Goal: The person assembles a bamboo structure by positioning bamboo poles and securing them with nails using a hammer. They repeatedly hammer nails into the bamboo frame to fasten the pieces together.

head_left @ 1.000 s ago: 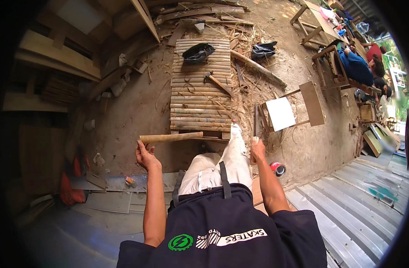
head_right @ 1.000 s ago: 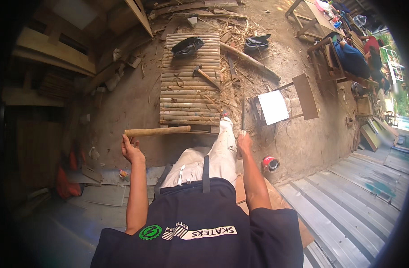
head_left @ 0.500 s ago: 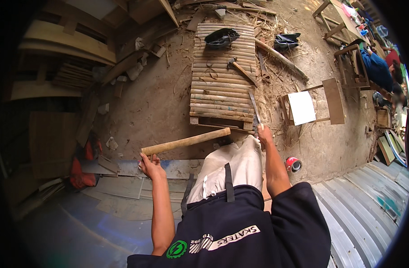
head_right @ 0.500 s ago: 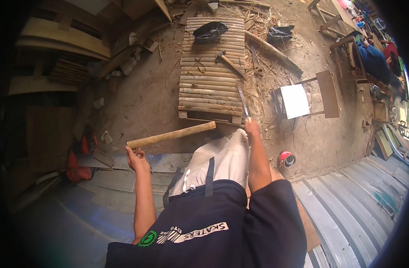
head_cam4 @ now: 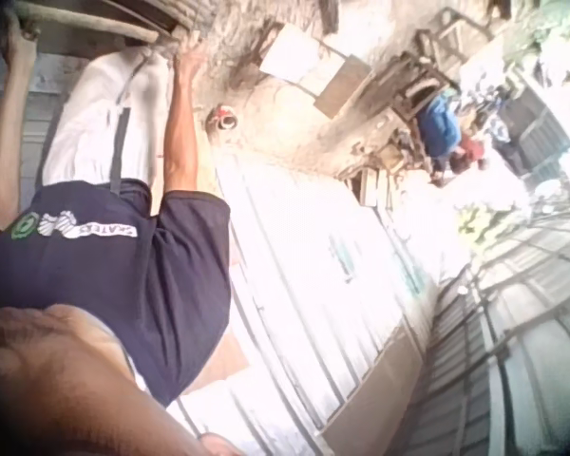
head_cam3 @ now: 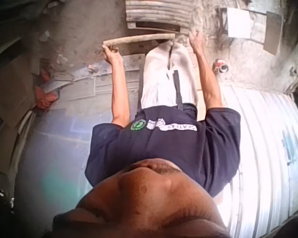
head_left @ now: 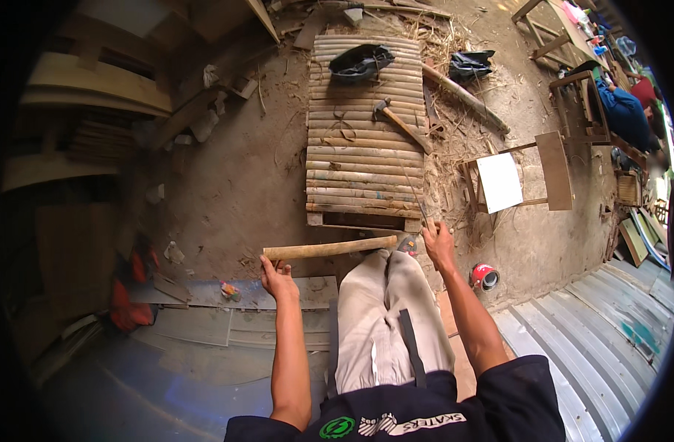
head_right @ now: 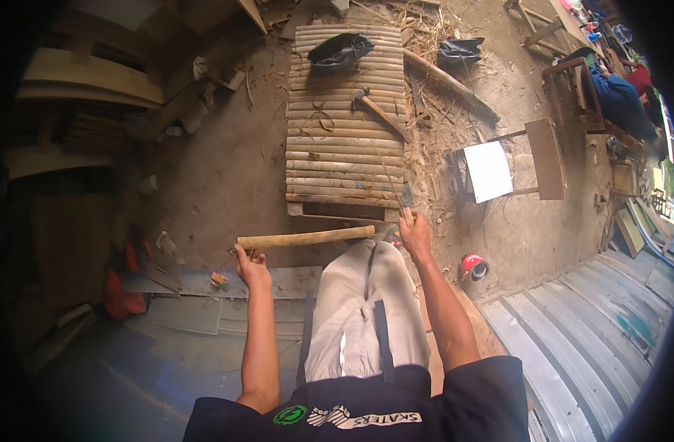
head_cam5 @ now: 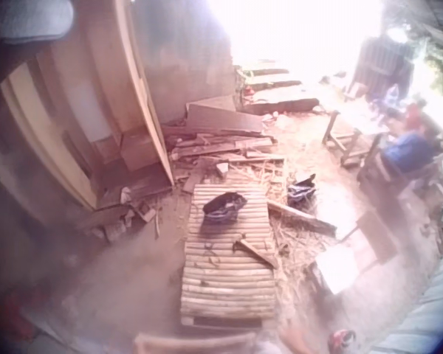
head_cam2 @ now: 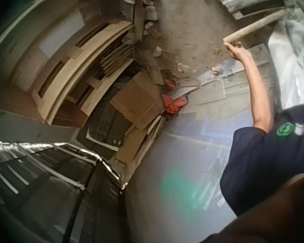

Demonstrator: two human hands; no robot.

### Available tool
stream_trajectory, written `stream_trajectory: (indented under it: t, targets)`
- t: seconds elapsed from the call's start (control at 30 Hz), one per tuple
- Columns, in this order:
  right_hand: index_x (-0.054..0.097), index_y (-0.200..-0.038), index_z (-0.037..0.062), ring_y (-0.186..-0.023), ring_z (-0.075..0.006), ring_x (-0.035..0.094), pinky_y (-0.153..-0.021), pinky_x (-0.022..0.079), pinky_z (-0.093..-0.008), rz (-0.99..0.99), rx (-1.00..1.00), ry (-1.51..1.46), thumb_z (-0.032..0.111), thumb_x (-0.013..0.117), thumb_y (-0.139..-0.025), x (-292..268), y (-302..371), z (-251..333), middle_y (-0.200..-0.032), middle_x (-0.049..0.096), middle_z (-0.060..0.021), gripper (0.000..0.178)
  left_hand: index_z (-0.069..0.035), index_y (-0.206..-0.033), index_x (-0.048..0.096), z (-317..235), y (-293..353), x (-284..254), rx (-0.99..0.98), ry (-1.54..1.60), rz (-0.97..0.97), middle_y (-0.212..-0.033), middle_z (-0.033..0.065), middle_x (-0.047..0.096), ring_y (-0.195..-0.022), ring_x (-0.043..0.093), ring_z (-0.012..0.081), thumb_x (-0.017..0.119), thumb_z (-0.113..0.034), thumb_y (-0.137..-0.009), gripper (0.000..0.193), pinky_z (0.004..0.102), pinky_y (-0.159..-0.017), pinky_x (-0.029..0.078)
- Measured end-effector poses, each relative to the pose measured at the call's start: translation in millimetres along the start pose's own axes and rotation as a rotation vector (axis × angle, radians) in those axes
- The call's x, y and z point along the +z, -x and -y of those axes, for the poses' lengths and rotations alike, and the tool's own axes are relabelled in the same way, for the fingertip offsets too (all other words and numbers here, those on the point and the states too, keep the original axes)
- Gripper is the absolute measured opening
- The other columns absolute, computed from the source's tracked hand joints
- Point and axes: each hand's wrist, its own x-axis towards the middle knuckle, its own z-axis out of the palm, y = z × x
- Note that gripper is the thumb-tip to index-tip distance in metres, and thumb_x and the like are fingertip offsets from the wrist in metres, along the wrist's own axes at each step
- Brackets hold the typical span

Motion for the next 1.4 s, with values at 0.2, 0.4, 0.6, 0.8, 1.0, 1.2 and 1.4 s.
stream_trajectory:
  t: [0.2,0.4,0.6,0.8,1.0,1.2,1.4]
  targets:
    - [0.052,-0.118,-0.0031,-0.101,-0.0459,0.059,-0.088,0.049,-0.0490,-0.058,-0.374,0.004,0.013,0.074,-0.084,87,-106,30,-0.106,0.060,-0.0274,0.044,-0.012,-0.113,0.061,47,-37,36,0.041,-0.033,0.028,-0.098,-0.0005,0.061,-0.088,0.054,0.0115,0.070,-0.044,-0.094,0.038,0.0265,-0.063,0.042]
    - [0.050,-0.121,-0.0017,-0.104,-0.0461,0.057,-0.088,0.049,-0.0481,-0.140,-0.479,0.266,0.016,0.074,-0.084,120,-136,44,-0.112,0.057,-0.0268,0.048,-0.010,-0.102,0.065,81,-47,56,-0.107,-0.146,0.114,-0.093,-0.0017,0.062,-0.079,0.054,0.0091,0.070,-0.042,-0.094,0.033,0.0231,-0.056,0.041]
    - [0.059,-0.123,-0.0014,-0.106,-0.0339,0.066,-0.090,0.053,-0.0419,0.478,-0.378,-0.356,0.028,0.070,-0.094,94,2,55,-0.112,0.066,-0.0236,0.043,-0.010,-0.099,0.069,125,-4,68,-0.320,-0.251,0.300,-0.084,-0.0039,0.065,-0.067,0.055,0.0071,0.071,-0.038,-0.094,0.028,0.0207,-0.052,0.040]
    - [0.055,-0.126,-0.0001,-0.096,-0.0293,0.070,-0.084,0.054,-0.0366,0.518,-0.022,-0.402,0.018,0.066,-0.096,54,55,26,-0.104,0.070,-0.0210,0.037,-0.008,-0.107,0.071,154,41,103,-0.276,-0.503,0.614,-0.100,0.0010,0.070,-0.088,0.062,0.0091,0.068,-0.040,-0.096,0.035,0.0239,-0.068,0.046]
    - [0.048,-0.121,0.0012,-0.093,-0.0184,0.070,-0.074,0.060,-0.0308,0.010,0.093,-0.751,0.013,0.057,-0.102,4,1,-32,-0.106,0.069,-0.0144,0.024,0.001,-0.112,0.069,203,68,87,0.078,-0.586,0.575,-0.105,0.0052,0.069,-0.100,0.062,0.0148,0.068,-0.032,-0.097,0.036,0.0288,-0.095,0.046]
    - [0.042,-0.123,0.0065,-0.108,-0.0332,0.068,-0.077,0.064,-0.0436,-0.087,0.543,-1.353,0.013,0.052,-0.104,23,3,-57,-0.119,0.064,-0.0204,0.022,-0.002,-0.129,0.056,226,70,15,0.137,-0.538,0.062,-0.130,0.0127,0.059,-0.118,0.056,0.0230,0.066,-0.029,-0.097,0.043,0.0377,-0.098,0.045]
    - [0.035,-0.133,0.0088,-0.125,-0.0378,0.058,-0.092,0.055,-0.0568,-0.117,0.642,-1.671,0.014,0.047,-0.106,142,15,-47,-0.137,0.053,-0.0228,0.030,-0.001,-0.144,0.042,223,17,11,-0.260,-0.220,0.265,-0.147,0.0185,0.047,-0.135,0.048,0.0304,0.060,-0.042,-0.099,0.063,0.0469,-0.103,0.046]
